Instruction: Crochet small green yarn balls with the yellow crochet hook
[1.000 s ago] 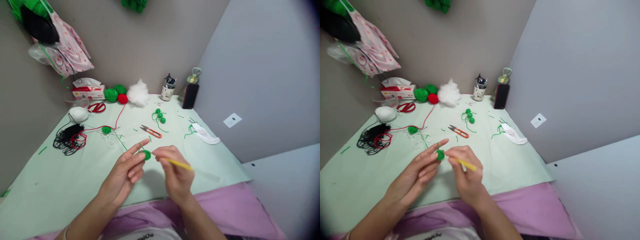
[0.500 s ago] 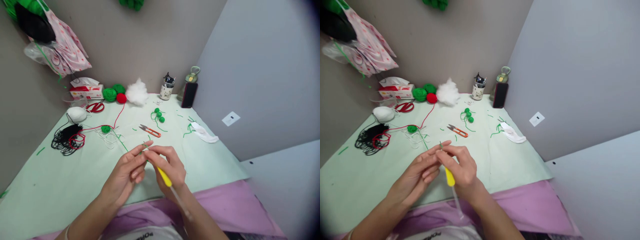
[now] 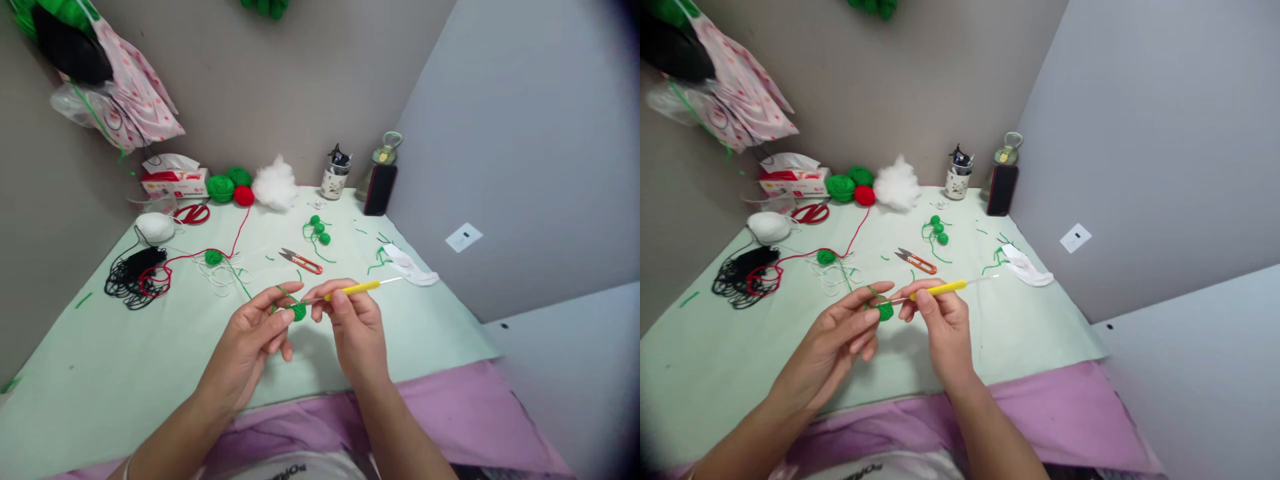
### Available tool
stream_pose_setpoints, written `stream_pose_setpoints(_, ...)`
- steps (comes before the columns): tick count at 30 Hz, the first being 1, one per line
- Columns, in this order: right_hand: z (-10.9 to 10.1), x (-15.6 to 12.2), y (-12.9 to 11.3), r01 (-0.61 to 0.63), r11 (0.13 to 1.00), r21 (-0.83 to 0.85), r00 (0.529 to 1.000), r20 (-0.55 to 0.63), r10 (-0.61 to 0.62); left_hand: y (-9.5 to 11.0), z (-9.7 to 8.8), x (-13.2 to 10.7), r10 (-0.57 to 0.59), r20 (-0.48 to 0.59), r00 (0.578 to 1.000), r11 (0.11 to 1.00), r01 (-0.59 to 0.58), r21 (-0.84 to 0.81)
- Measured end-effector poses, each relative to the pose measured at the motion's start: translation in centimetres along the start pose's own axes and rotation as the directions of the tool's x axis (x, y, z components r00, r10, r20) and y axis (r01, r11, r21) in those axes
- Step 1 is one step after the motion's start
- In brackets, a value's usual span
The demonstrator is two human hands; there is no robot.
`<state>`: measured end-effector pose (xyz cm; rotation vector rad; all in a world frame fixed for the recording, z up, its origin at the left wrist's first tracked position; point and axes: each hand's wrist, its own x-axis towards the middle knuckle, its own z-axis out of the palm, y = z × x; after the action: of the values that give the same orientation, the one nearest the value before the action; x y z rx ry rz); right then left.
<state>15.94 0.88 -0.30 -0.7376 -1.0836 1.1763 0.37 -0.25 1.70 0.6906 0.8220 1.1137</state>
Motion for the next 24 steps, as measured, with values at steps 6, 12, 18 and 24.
stream_pose_setpoints(6,-0.1,-0.3,-0.7,0.092,0.989,-0.114,0.996,0.027,-0.089,0.1,-0.3,0.0,0.053,-0.016,0.998,0.995,-0.052,0.089)
stream_pose_setpoints(12,0.2,-1.3,-0.6,0.533,0.655,-0.536,0.844,0.283,-0.455,-0.6,-0.1,-0.2,0.189,-0.074,0.979,0.972,-0.176,0.154)
stream_pose_setpoints(18,0.2,-1.2,0.2,0.644,0.370,-0.669,0.728,0.388,-0.565,0.0,0.2,0.2,-0.065,-0.013,0.998,0.989,0.063,-0.131)
stream_pose_setpoints(24,0.3,-0.2,-0.1,0.245,0.942,-0.230,0.968,0.004,-0.251,0.6,-0.1,0.4,-0.064,-0.009,0.998,0.988,0.062,-0.139)
